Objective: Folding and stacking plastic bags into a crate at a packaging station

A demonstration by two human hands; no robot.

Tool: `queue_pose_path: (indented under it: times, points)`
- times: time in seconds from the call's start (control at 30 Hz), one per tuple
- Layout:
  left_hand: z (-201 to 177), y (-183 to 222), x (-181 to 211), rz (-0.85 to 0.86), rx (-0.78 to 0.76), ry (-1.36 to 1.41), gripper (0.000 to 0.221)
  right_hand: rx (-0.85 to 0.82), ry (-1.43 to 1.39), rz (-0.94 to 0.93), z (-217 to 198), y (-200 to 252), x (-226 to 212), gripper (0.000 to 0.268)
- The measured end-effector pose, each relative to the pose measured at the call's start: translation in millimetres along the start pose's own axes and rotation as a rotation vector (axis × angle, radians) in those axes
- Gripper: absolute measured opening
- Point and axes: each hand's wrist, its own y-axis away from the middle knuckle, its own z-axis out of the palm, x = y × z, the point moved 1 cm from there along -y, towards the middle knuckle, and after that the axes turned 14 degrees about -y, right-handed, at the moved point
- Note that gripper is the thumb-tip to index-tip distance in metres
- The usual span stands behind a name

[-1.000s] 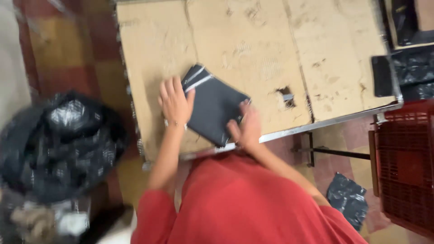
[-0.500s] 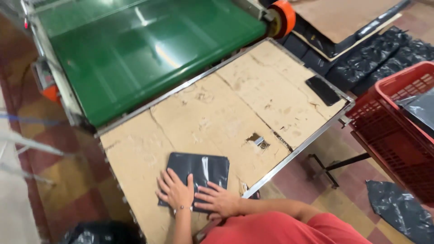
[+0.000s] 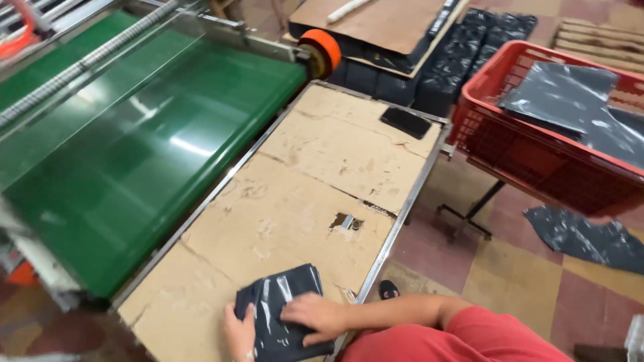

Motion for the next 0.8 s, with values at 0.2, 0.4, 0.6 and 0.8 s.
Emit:
queue_pose_path:
  times: [0.2,0.4,0.6,0.8]
  points:
    - [-42.4,65.4,46.8,0.406,0.166,0.013,0.033,0.361,0.101,0.223,-69.5,12.6,-11.0,0.095]
    - [-72.2,98.6,146.2,0.812,0.05,-0.043,0.065,0.276,-0.08,0.345,-102.5,69.0,-61.3,0.071]
    - [-144.5,160.3,284.2,1.258,0.247,0.316,0.042,0.402,-0.143,0.315,-140.4,151.2,-118.2,0.041]
    - [-124.5,236.7,430.8,1.174,0.608,0.242,0.093,0.826,-0.189,0.329,-195.2,284.9,-154.7,0.023]
